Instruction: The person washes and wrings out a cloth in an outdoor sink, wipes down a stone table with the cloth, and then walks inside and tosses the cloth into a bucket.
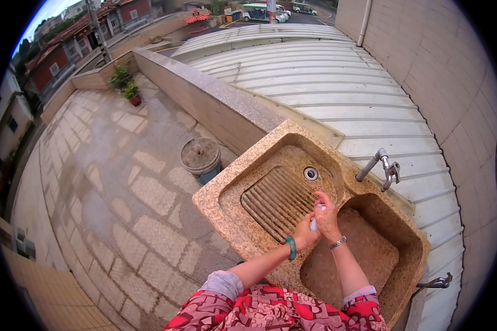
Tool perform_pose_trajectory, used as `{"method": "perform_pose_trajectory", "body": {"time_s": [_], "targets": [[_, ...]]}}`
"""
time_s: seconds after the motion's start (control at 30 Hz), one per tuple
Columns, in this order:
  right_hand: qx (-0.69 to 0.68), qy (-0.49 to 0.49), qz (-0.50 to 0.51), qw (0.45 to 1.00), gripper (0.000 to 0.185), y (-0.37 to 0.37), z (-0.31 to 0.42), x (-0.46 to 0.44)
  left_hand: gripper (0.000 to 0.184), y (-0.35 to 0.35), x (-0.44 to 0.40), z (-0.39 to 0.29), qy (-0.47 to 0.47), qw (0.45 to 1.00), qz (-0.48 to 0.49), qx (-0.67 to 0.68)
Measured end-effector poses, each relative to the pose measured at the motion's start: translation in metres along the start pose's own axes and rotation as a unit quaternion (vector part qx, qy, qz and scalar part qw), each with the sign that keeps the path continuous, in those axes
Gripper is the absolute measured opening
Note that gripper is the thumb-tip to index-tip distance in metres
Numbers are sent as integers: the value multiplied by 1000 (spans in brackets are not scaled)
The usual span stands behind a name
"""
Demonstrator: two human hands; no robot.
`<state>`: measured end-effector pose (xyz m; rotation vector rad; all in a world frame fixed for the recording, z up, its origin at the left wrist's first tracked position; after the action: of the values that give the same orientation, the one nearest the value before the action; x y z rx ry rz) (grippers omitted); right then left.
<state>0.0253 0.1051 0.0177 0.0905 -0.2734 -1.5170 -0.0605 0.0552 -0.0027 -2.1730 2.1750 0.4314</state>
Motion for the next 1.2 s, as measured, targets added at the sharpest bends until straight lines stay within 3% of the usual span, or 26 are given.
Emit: {"method": "perform_pose_trajectory", "body": {"time_s": [0.13, 0.23, 0.27, 0.3, 0.33, 0.4, 0.43, 0.5, 0.53, 0.57, 0.6, 0.67, 0.73, 0.77, 0.83, 0.9, 0.97, 1.0, 1.03, 1.1, 1.13, 1.17, 1.2], "targets": [[69, 80, -34, 994, 35, 12, 12, 3, 40, 5, -2, -1, 22, 999, 15, -31], [153, 120, 19, 981, 33, 21, 53, 16, 36, 15, -7, -9, 8, 998, 11, 59], [-8, 48, 109, 993, 40, 25, 53, 16, 30, 21, -7, -20, 81, 980, 66, 169], [-169, -25, 195, 966, 48, 28, 54, 16, 25, 23, -6, -33, 152, 942, 121, 275], [-204, -35, 226, 952, 69, 33, 57, 15, 25, 25, -7, -37, 151, 942, 121, 275], [-238, -39, 249, 938, 74, 41, 54, 7, 30, 18, -1, -44, 262, 818, 195, 474], [-271, -43, 272, 922, 79, 41, 54, 6, 30, 18, 1, -47, 262, 818, 195, 474], [-338, -55, 298, 891, 78, 31, 57, 12, 40, 9, 10, -59, 350, 629, 246, 649], [-332, -49, 330, 882, 77, 27, 63, 18, 42, 6, 10, -60, 322, 604, 251, 685], [-325, -44, 362, 873, 77, 24, 69, 24, 42, 6, 11, -59, 322, 604, 252, 685], [-344, -40, 321, 881, 64, 25, 72, 26, 40, 8, 10, -61, 312, 599, 243, 696], [-339, -49, 298, 891, 56, 27, 70, 26, 38, 11, 9, -65, 302, 596, 233, 707], [-333, -56, 275, 900, 48, 26, 70, 24, 30, 14, 8, -66, 315, 664, 225, 639], [-294, -68, 230, 925, 44, 24, 68, 22, 30, 13, 7, -65, 315, 664, 225, 639], [-254, -80, 184, 946, 40, 17, 57, 15, 23, 10, -1, -45, 224, 860, 219, 403], [-114, -30, 103, 988, 38, 8, 30, 3, 16, -6, 1, -6, 234, 885, 186, 358], [-78, -32, 62, 995, 34, 1, 15, 7, 13, -6, -3, 7, 137, 972, 73, 174], [-42, -29, 45, 998, 33, 0, 13, 8, 18, 4, -2, -7, 185, 964, 131, 139], [-6, -28, 29, 999, 31, -1, 10, 7, 18, 8, -4, -4, 183, 965, 129, 140], [-22, -37, 40, 998, 33, 0, 5, 9, 29, 6, 4, 8, 237, 891, 189, 338], [-37, -12, 25, 999, 34, 3, 16, 11, 40, 10, 1, 7, 244, 862, 237, 375], [-51, 14, 9, 999, 35, 7, 28, 13, 40, 15, 1, 6, 244, 862, 236, 376], [17, 49, -9, 999, 39, 11, 43, 16, 41, 22, 3, -6, 248, 823, 223, 459]]}}
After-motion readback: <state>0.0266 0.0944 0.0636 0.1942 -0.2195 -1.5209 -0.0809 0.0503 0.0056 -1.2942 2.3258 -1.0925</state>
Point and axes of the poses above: each hand's wrist, its own x-axis away from the middle knuckle, its own y-axis out of the back of the hand, z = x × y, the point moved 3 cm from there along -x, towards the middle knuckle, and after that the axes turned 12 degrees about -y, right-handed, at the moved point
